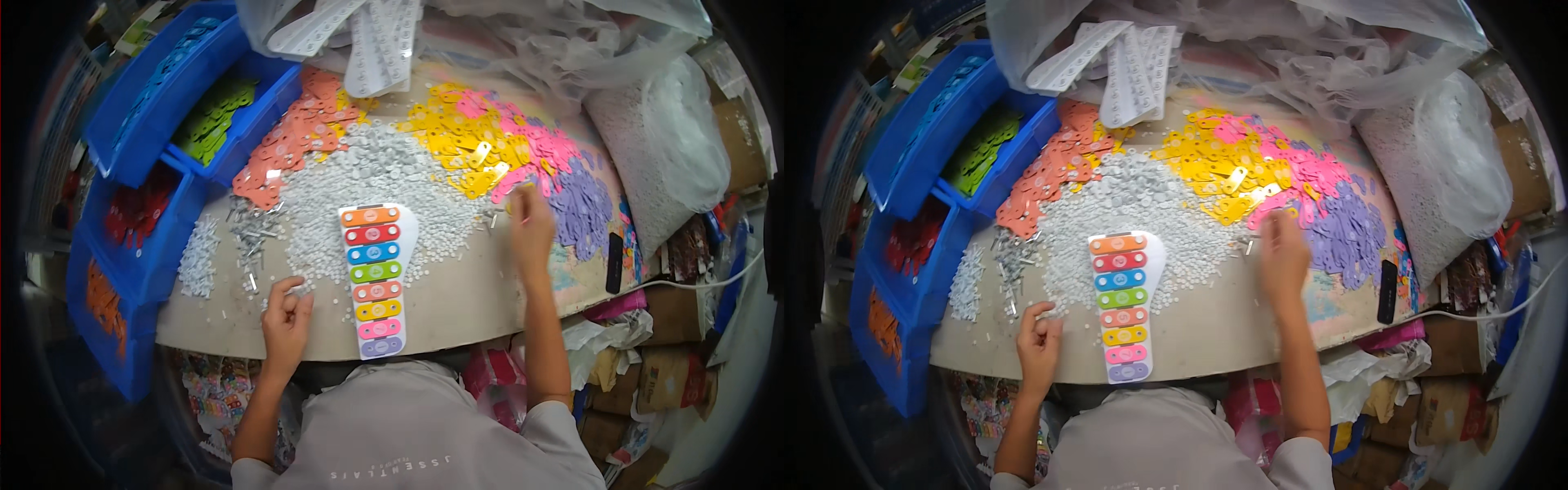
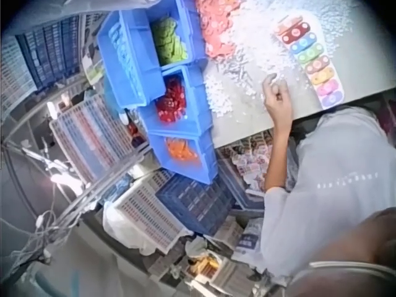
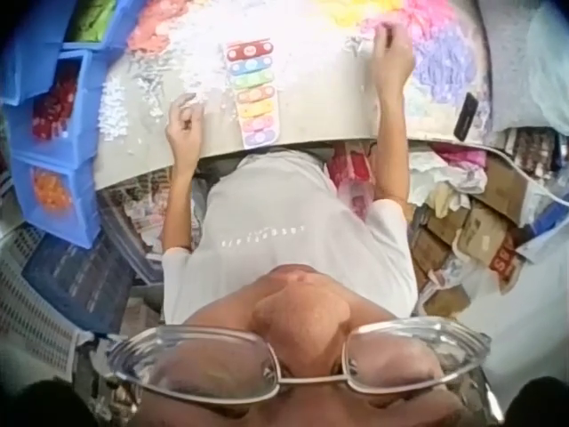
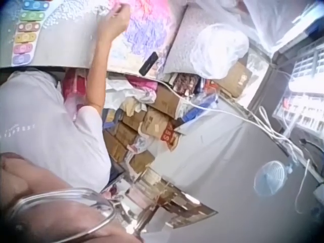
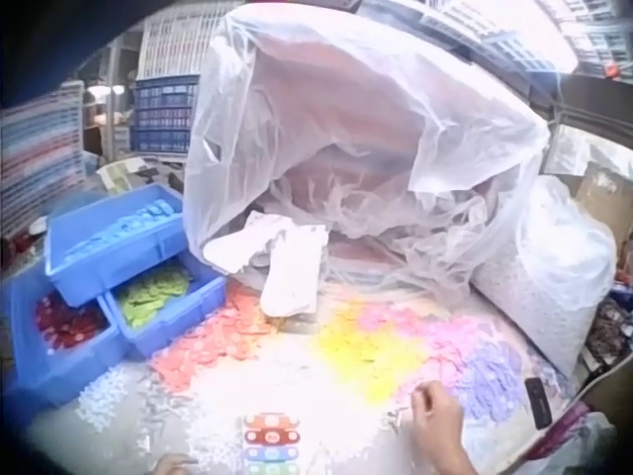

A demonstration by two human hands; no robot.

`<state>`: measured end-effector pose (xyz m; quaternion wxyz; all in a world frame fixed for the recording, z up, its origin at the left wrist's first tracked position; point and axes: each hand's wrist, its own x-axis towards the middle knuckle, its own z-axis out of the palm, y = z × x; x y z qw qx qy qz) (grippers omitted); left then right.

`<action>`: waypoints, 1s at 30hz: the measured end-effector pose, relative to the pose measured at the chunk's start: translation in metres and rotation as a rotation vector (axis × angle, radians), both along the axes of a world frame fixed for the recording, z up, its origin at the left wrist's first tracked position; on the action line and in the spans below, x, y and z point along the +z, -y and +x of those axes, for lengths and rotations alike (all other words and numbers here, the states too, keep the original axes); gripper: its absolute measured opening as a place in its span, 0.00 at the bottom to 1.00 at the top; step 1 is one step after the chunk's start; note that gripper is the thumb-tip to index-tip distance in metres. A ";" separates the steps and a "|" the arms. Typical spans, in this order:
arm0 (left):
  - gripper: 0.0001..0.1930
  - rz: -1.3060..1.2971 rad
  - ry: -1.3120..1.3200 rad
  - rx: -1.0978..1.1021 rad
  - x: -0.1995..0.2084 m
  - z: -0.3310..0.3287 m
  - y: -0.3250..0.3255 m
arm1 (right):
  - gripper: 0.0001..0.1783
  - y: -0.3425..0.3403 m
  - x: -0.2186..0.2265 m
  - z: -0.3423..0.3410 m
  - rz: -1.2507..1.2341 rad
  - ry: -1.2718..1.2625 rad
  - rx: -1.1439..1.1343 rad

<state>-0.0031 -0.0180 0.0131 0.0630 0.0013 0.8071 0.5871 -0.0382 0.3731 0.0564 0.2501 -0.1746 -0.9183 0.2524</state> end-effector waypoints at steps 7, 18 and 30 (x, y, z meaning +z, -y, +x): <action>0.08 0.043 -0.029 -0.027 -0.006 -0.005 -0.008 | 0.08 -0.136 -0.048 -0.033 0.154 0.005 -0.004; 0.07 -0.630 -0.578 0.244 0.025 -0.035 0.074 | 0.06 -0.112 -0.038 -0.016 0.066 -0.002 -0.062; 0.06 -0.831 -0.631 0.217 0.010 -0.059 0.091 | 0.05 0.061 0.003 0.059 -0.169 0.004 0.305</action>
